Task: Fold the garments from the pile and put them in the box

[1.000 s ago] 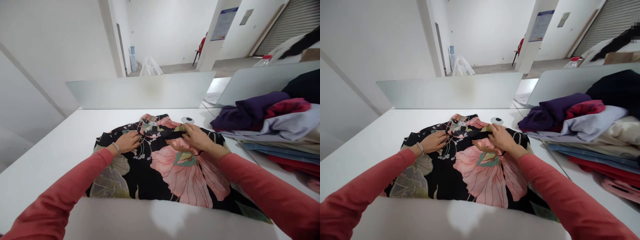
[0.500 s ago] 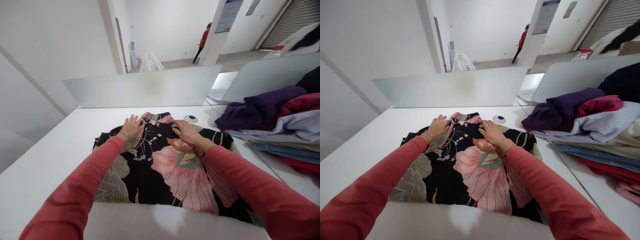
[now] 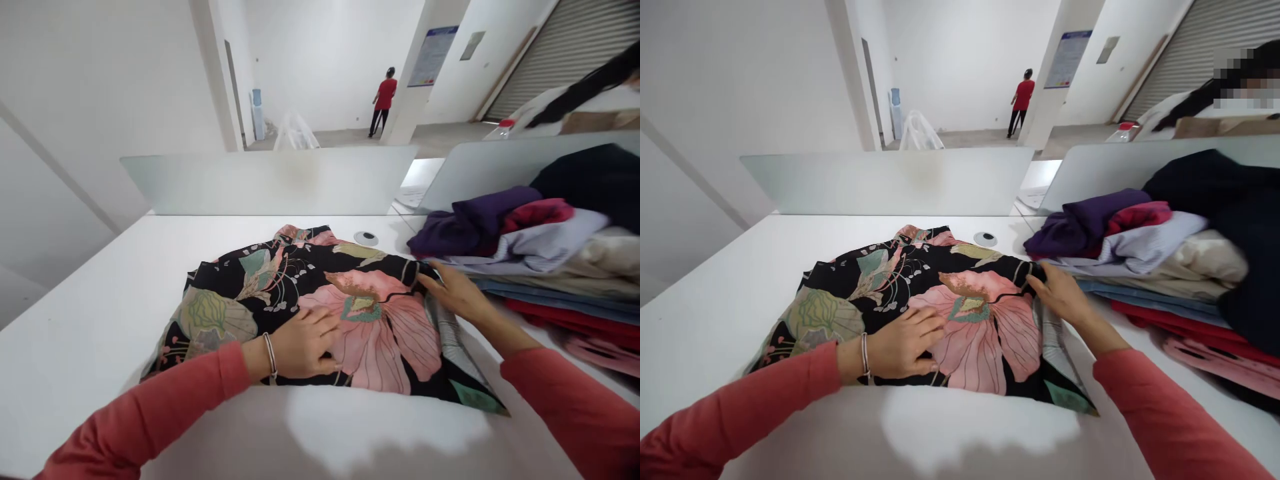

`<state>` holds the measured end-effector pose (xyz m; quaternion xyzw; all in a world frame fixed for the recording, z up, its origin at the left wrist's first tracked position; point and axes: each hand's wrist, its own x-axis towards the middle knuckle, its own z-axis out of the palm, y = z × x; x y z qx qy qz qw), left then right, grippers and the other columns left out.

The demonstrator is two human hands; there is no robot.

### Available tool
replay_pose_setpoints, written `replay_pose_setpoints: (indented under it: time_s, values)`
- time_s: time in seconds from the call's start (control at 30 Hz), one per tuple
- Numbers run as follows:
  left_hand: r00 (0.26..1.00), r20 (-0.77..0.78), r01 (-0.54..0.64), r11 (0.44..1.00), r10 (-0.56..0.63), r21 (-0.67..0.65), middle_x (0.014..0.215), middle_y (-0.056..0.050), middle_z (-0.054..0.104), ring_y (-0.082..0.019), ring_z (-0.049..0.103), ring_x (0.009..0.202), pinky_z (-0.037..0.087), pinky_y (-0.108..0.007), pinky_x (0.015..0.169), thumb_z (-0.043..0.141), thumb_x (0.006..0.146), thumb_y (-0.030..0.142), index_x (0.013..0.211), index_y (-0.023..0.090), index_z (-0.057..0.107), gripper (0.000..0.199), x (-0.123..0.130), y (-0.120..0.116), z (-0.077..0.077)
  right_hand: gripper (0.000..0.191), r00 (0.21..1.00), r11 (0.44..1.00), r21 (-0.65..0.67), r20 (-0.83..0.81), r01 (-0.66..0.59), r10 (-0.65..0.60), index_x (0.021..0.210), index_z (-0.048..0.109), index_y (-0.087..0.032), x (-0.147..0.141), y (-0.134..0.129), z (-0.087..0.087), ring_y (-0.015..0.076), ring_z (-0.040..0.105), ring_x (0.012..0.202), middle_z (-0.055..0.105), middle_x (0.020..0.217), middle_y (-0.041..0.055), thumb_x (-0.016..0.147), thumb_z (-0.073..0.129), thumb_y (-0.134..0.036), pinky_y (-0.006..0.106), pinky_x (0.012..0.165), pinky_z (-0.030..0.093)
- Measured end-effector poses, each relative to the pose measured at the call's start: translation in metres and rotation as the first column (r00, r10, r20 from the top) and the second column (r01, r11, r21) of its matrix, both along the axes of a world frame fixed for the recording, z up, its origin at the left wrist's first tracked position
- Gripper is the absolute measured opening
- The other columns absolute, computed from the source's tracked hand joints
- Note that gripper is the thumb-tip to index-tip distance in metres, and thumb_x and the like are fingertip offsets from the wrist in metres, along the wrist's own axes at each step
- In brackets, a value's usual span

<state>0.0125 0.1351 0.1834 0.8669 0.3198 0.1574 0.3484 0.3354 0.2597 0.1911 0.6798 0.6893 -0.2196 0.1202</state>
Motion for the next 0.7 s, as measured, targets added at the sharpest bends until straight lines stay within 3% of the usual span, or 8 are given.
replay_pose_setpoints:
  time_s: [0.1,0.2,0.33,0.5,0.6,0.7]
  values:
    - [1.0,-0.014,-0.007,1.0,0.007,0.002,0.123,-0.011,0.047,-0.025,0.034,0.117,0.028,-0.04,0.094,0.039,0.082,0.047,0.117,0.014,0.047,0.048,0.002,-0.011,-0.006,0.041,0.988,0.989,0.001,0.045,0.151,-0.151,0.1,0.048,-0.017,0.023,-0.01,0.01,0.0344,0.05,0.1,0.053,0.104,0.0192,0.074,0.039,-0.047,0.052,0.084,0.038]
    - [0.996,-0.083,-0.026,0.999,0.028,0.027,0.124,-0.011,0.046,-0.028,0.032,0.119,0.027,-0.043,0.094,0.042,0.082,0.042,0.119,0.016,0.046,0.046,0.0,-0.01,-0.005,0.038,0.969,0.97,0.004,0.036,0.245,-0.245,0.099,0.049,-0.018,0.028,-0.018,0.016,0.0335,0.049,0.101,0.054,0.104,0.0149,0.074,0.042,-0.046,0.046,0.085,0.039]
    - [0.997,-0.057,-0.053,0.996,0.057,0.073,0.125,-0.012,0.045,-0.03,0.03,0.12,0.026,-0.046,0.095,0.043,0.082,0.038,0.118,0.015,0.047,0.042,0.015,-0.016,0.029,0.038,0.968,0.968,0.023,0.015,0.251,-0.252,0.099,0.05,-0.014,0.018,-0.023,0.016,0.0283,0.055,0.089,0.058,0.095,0.0148,0.077,0.04,-0.043,0.039,0.076,0.043]
    - [0.999,0.021,-0.039,0.998,0.038,0.048,0.126,-0.011,0.043,-0.029,0.03,0.12,0.029,-0.046,0.094,0.049,0.077,0.046,0.115,0.015,0.046,0.049,0.075,-0.033,0.079,0.043,0.971,0.964,0.131,0.023,0.231,-0.236,0.106,0.049,-0.012,0.013,-0.032,0.008,0.0251,0.053,0.096,0.057,0.101,0.0146,0.081,0.031,-0.042,0.036,0.082,0.04]
    - [0.999,-0.01,-0.035,0.998,0.035,0.059,0.123,-0.014,0.044,-0.029,0.035,0.115,0.037,-0.042,0.089,0.053,0.075,0.038,0.111,0.011,0.047,0.045,0.116,-0.03,0.09,0.046,0.967,0.956,0.148,-0.009,0.253,-0.255,0.111,0.047,-0.012,0.016,-0.035,0.008,0.024,0.051,0.1,0.056,0.106,0.0144,0.083,0.027,-0.043,0.035,0.084,0.039]
    - [0.994,-0.104,-0.022,0.997,0.029,0.069,0.11,-0.018,0.049,-0.026,0.047,0.101,0.045,-0.037,0.075,0.047,0.078,0.023,0.107,0.007,0.047,0.032,0.147,-0.021,0.091,0.05,0.957,0.947,0.137,-0.042,0.29,-0.287,0.116,0.044,-0.009,0.021,-0.034,0.01,0.0236,0.05,0.102,0.055,0.109,0.0152,0.084,0.027,-0.043,0.034,0.086,0.038]
